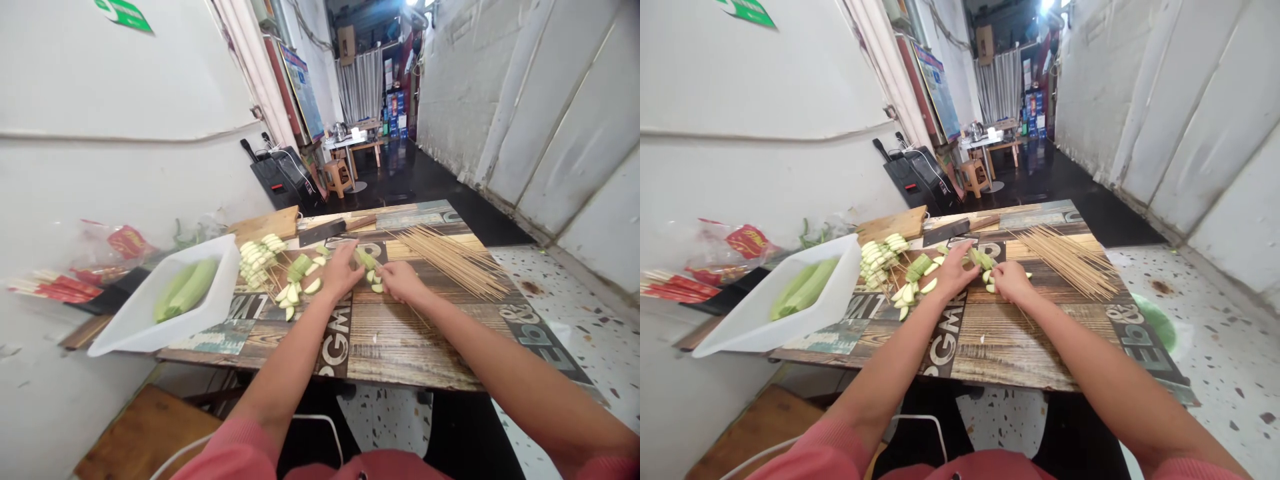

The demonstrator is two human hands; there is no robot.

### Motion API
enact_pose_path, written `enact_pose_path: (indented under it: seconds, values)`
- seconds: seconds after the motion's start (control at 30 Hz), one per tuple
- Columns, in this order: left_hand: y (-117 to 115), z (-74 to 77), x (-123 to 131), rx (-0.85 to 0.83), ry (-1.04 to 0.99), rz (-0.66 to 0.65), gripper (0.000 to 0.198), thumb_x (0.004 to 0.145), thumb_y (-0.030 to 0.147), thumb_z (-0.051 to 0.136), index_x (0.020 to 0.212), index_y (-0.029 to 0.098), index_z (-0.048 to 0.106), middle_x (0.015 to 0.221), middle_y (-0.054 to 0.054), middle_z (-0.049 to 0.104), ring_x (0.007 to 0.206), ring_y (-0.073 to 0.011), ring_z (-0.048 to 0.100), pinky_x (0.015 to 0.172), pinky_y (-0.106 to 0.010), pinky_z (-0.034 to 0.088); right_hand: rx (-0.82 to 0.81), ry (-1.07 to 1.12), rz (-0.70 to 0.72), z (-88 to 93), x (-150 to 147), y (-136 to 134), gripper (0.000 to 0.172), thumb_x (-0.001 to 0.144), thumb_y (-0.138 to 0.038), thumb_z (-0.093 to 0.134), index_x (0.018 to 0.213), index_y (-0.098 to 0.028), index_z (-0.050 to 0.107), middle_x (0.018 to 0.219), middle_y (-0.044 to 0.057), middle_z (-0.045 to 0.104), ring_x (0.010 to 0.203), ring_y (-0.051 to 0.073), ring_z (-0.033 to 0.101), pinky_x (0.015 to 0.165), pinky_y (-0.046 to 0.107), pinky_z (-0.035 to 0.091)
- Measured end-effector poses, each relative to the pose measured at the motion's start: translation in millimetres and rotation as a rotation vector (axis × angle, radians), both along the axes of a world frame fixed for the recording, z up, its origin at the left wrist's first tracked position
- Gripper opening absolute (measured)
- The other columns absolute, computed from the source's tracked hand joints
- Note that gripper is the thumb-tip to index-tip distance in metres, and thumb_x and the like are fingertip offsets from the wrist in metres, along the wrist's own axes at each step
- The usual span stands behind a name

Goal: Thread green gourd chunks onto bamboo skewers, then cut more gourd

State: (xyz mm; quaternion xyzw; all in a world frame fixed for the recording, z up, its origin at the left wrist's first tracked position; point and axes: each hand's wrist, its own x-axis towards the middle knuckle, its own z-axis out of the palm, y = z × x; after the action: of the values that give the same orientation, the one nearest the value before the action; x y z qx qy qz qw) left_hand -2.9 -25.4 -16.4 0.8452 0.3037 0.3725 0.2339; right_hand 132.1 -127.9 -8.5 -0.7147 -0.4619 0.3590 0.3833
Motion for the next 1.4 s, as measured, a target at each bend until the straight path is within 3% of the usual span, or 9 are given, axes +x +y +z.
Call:
enact_pose_path:
  seconds: [0.1, 0.2, 0.27, 0.37, 0.7, 0.87, 1.13, 1.4]
  values:
    - [6, 4.4, -1, -0.422, -0.349, 0.053, 0.046, 0.076, 0.024, 0.057, 0.122, 0.018, 0.051, 0.123, -0.01, 0.057, 0.115, -0.0231, 0.053, 0.101, -0.041, 0.042, 0.1, 0.058, -0.021, 2.2, -3, -5, 0.025, 0.086, -0.029, 0.042, 0.088, -0.016, 0.063, 0.044, -0.006, 0.051, 0.026, 0.007, 0.036, 0.031, 0.018, 0.025]
    - [13, 13.3, -4, -0.874, -0.683, -0.036, 0.033, 0.085, 0.026, 0.043, 0.116, 0.015, 0.05, 0.112, -0.01, 0.063, 0.106, -0.0206, 0.061, 0.093, -0.04, 0.049, 0.276, -0.025, -0.033, 4.7, -9, -11, 0.028, 0.085, -0.031, 0.042, 0.089, -0.016, 0.065, 0.044, -0.005, 0.051, 0.036, 0.009, 0.044, 0.04, 0.02, 0.034]
    - [15, 18.9, -7, -1.075, -0.826, -0.118, 0.027, 0.089, 0.025, 0.036, 0.107, 0.014, 0.052, 0.107, -0.011, 0.065, 0.103, -0.02, 0.063, 0.092, -0.038, 0.05, 0.356, -0.123, -0.013, 5.6, -15, -15, 0.028, 0.084, -0.032, 0.044, 0.088, -0.016, 0.067, 0.046, -0.003, 0.053, 0.045, 0.012, 0.05, 0.049, 0.021, 0.038]
    - [14, 23.0, -7, -1.249, -0.935, -0.158, 0.022, 0.091, 0.023, 0.035, 0.093, 0.013, 0.054, 0.099, -0.014, 0.067, 0.1, -0.0205, 0.064, 0.09, -0.036, 0.052, 0.354, -0.189, 0.037, 6.5, -21, -19, 0.032, 0.083, -0.034, 0.043, 0.089, -0.016, 0.068, 0.049, -0.001, 0.055, 0.049, 0.014, 0.051, 0.053, 0.023, 0.039]
    - [20, 29.0, -6, -1.452, -1.286, -0.046, 0.014, 0.088, 0.005, 0.044, 0.08, 0.008, 0.055, 0.093, -0.016, 0.066, 0.101, -0.0215, 0.064, 0.085, -0.029, 0.055, 0.2, -0.213, 0.076, 21.1, -40, -17, 0.041, 0.081, -0.042, 0.042, 0.098, -0.013, 0.065, 0.043, -0.004, 0.045, 0.041, 0.014, 0.041, 0.045, 0.025, 0.034]
    - [25, 27.7, -8, -1.532, -1.4, -0.071, 0.008, 0.088, 0.006, 0.047, 0.086, 0.008, 0.054, 0.101, -0.017, 0.064, 0.102, -0.023, 0.064, 0.082, -0.03, 0.056, 0.225, -0.267, 0.051, 12.4, -52, -8, 0.043, 0.081, -0.043, 0.043, 0.098, -0.012, 0.068, 0.049, 0.0, 0.054, 0.047, 0.015, 0.048, 0.047, 0.025, 0.036]
    - [31, 26.9, -11, -1.571, -1.35, -0.098, 0.023, 0.094, 0.017, 0.037, 0.11, 0.005, 0.049, 0.109, -0.024, 0.062, 0.099, -0.025, 0.065, 0.073, -0.031, 0.058, 0.248, -0.289, 0.048, 8.0, -53, -11, 0.044, 0.08, -0.043, 0.044, 0.097, -0.012, 0.07, 0.062, 0.004, 0.063, 0.058, 0.018, 0.054, 0.051, 0.025, 0.038]
    - [21, 32.0, -12, -1.511, -1.26, -0.11, 0.02, 0.093, 0.016, 0.038, 0.107, 0.006, 0.05, 0.106, -0.024, 0.064, 0.09, -0.0218, 0.068, 0.078, -0.033, 0.056, 0.285, -0.262, 0.042, 11.4, -54, -12, 0.046, 0.079, -0.043, 0.044, 0.096, -0.01, 0.071, 0.061, 0.004, 0.061, 0.058, 0.017, 0.053, 0.053, 0.026, 0.039]
